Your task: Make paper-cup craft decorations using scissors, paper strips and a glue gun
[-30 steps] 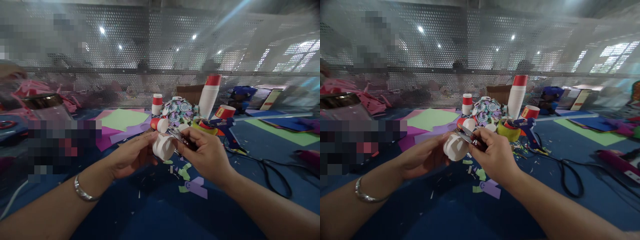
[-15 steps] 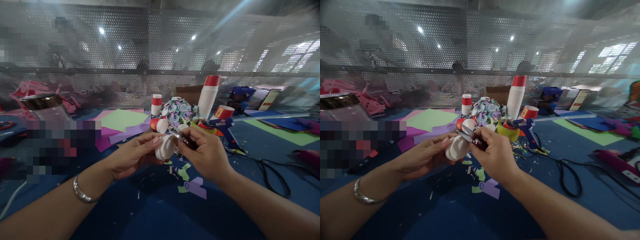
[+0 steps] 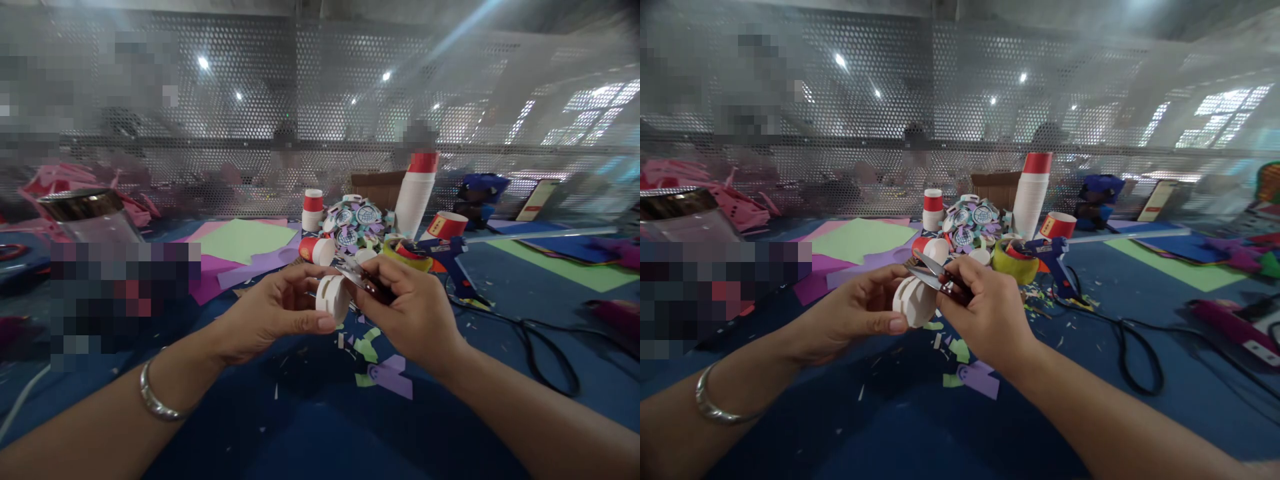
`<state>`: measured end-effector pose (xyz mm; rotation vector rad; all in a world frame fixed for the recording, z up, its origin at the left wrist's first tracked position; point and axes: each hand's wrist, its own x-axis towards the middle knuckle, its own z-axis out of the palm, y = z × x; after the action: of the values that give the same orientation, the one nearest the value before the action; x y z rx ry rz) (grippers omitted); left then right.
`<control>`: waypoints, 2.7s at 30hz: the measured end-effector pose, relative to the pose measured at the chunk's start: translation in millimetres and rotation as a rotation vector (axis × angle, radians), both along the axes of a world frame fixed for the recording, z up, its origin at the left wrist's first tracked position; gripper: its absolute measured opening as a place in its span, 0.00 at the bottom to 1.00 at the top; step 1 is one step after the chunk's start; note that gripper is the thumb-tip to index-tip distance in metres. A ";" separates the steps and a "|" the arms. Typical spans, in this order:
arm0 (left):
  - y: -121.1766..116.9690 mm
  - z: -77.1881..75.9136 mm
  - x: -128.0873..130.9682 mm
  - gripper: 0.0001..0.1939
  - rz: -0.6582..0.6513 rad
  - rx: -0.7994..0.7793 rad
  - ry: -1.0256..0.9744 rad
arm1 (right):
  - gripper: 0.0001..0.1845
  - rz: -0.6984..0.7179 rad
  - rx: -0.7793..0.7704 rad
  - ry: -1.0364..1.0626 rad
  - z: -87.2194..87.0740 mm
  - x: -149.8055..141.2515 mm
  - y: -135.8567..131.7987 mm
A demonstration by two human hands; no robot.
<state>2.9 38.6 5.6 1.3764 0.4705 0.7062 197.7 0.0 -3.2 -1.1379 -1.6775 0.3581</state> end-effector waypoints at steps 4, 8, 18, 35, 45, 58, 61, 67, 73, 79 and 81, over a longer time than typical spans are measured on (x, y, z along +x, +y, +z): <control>-0.9 1.0 -0.2 0.20 -0.006 0.010 0.013 | 0.02 0.015 -0.006 0.006 -0.7 -0.5 0.0; -1.6 2.2 -0.6 0.21 0.009 -0.014 0.037 | 0.02 0.028 -0.028 -0.002 -2.6 0.8 0.0; 0.5 1.6 -1.0 0.25 0.021 0.037 0.093 | 0.02 0.101 -0.022 -0.030 -0.4 1.5 1.5; -12.2 5.7 3.9 0.13 0.117 0.114 0.179 | 0.10 0.099 -0.106 0.076 -0.5 3.7 8.5; -9.9 6.3 4.5 0.14 0.095 -0.187 0.072 | 0.16 0.269 -0.358 0.238 2.8 7.5 13.2; -11.1 7.8 5.1 0.21 0.109 -0.117 0.110 | 0.19 0.332 -0.484 0.356 3.4 1.9 10.2; -11.2 3.9 5.7 0.25 0.145 0.006 0.110 | 0.18 0.349 -0.501 0.358 2.2 2.9 11.3; -13.0 3.9 5.0 0.19 0.155 -0.063 0.034 | 0.17 0.340 -0.456 0.449 4.5 2.4 10.2; -9.8 9.9 -4.9 0.17 -0.078 -0.201 -0.064 | 0.18 0.393 -0.466 0.529 10.7 0.2 5.6; -6.6 9.1 -7.5 0.25 -0.092 -0.114 -0.078 | 0.16 0.453 -0.424 0.486 10.0 2.5 5.4; -4.4 7.7 -7.1 0.24 -0.040 -0.019 -0.045 | 0.16 0.460 -0.385 0.452 7.8 4.3 6.0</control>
<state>-4.3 34.2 13.3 1.3461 0.4118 0.6968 201.9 6.0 4.6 -0.8368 -1.4781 1.1801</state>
